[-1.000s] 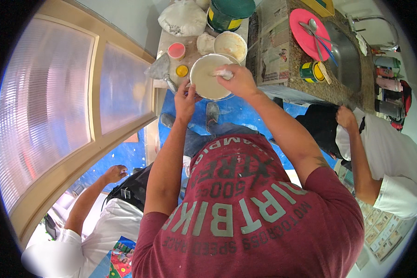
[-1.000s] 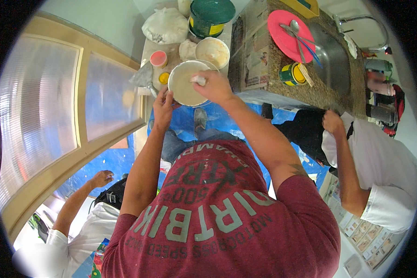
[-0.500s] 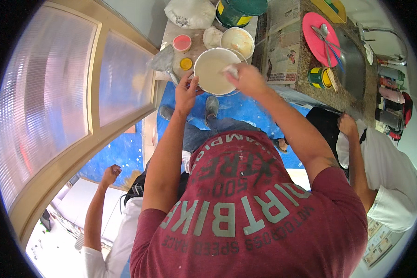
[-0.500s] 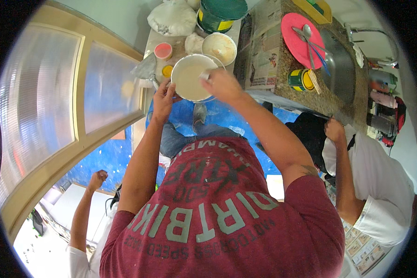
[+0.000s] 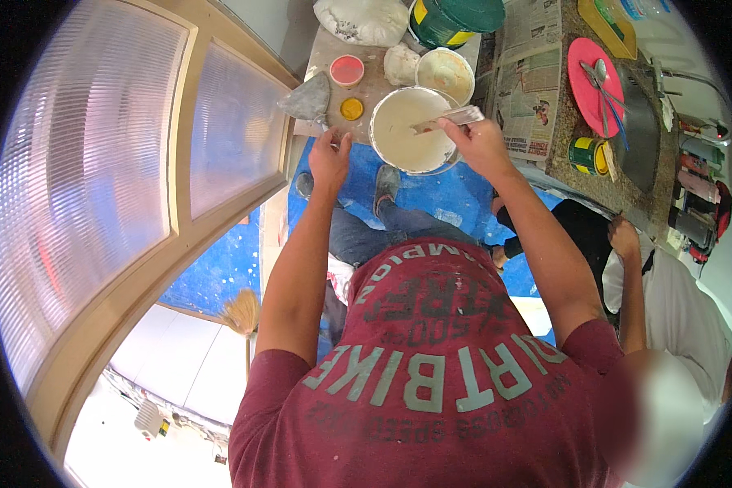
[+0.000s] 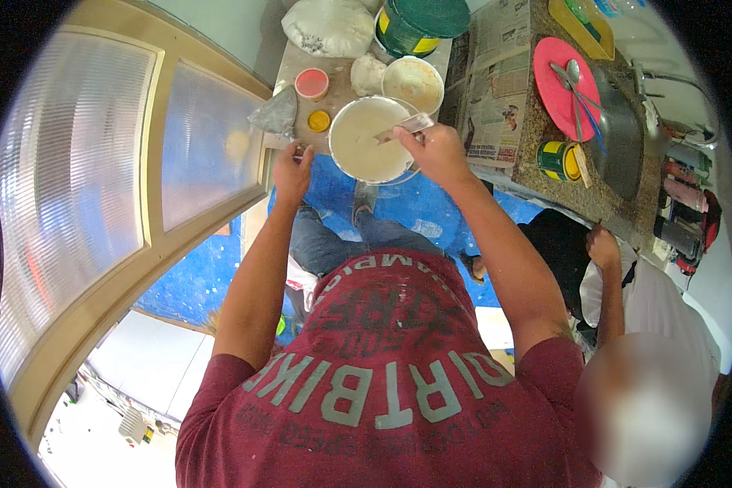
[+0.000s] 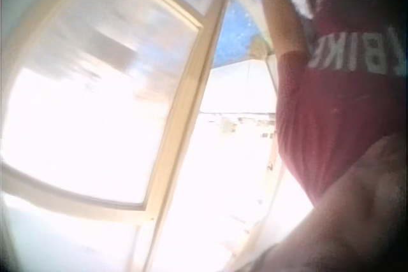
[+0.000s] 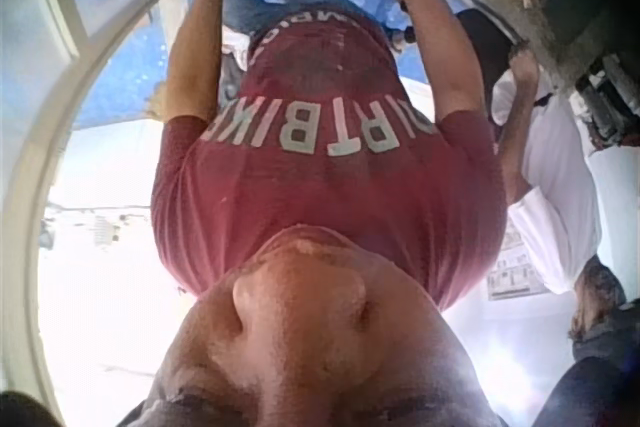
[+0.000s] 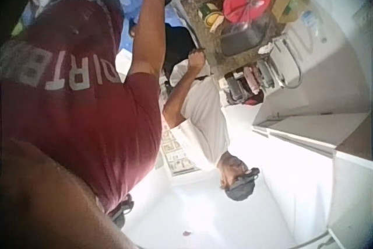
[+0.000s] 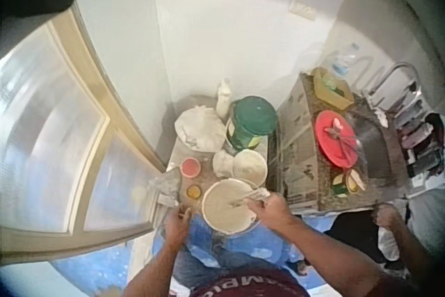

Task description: The person sits on the floor and handles several paint cans, then stands to move around a cluttered room. They open a yellow paint can and use a stick to scoop yellow paint into a white bucket, stirring the mixture with the stick.

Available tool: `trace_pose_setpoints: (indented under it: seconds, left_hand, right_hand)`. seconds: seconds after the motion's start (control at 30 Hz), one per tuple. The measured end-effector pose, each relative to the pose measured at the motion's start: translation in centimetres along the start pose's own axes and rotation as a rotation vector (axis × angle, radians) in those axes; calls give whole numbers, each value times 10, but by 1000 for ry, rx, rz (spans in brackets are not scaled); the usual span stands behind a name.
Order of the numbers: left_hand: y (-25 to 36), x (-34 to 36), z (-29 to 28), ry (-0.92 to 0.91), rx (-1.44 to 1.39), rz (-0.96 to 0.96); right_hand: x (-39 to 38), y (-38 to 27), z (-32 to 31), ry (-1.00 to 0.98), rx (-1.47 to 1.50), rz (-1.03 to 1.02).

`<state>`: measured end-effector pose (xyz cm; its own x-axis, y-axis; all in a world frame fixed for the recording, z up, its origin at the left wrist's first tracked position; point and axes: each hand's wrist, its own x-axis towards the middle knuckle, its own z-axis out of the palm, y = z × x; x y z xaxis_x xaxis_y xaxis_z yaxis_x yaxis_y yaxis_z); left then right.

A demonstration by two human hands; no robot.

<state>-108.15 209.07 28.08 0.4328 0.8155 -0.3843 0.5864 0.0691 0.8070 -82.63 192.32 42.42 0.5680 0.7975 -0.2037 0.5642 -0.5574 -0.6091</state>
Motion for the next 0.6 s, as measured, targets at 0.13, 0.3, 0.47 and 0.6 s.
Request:
trace_pose_setpoints:
  seconds: [0.13, 0.3, 0.47, 0.6]
  left_hand:
    - [-13, 35, 2, 198, 463, 317]
    - [5, 56, 3, 129, 659, 376]
    - [5, 74, 24, 98, 803, 355]
    - [-11, 99, 44, 81, 1015, 330]
  right_hand:
    - [-10, 7, 1, 85, 154, 91]
    - [-22, 18, 8, 133, 426, 216]
    - [-40, 25, -3, 113, 388, 288]
    - [-81, 19, -40, -22, 178, 437]
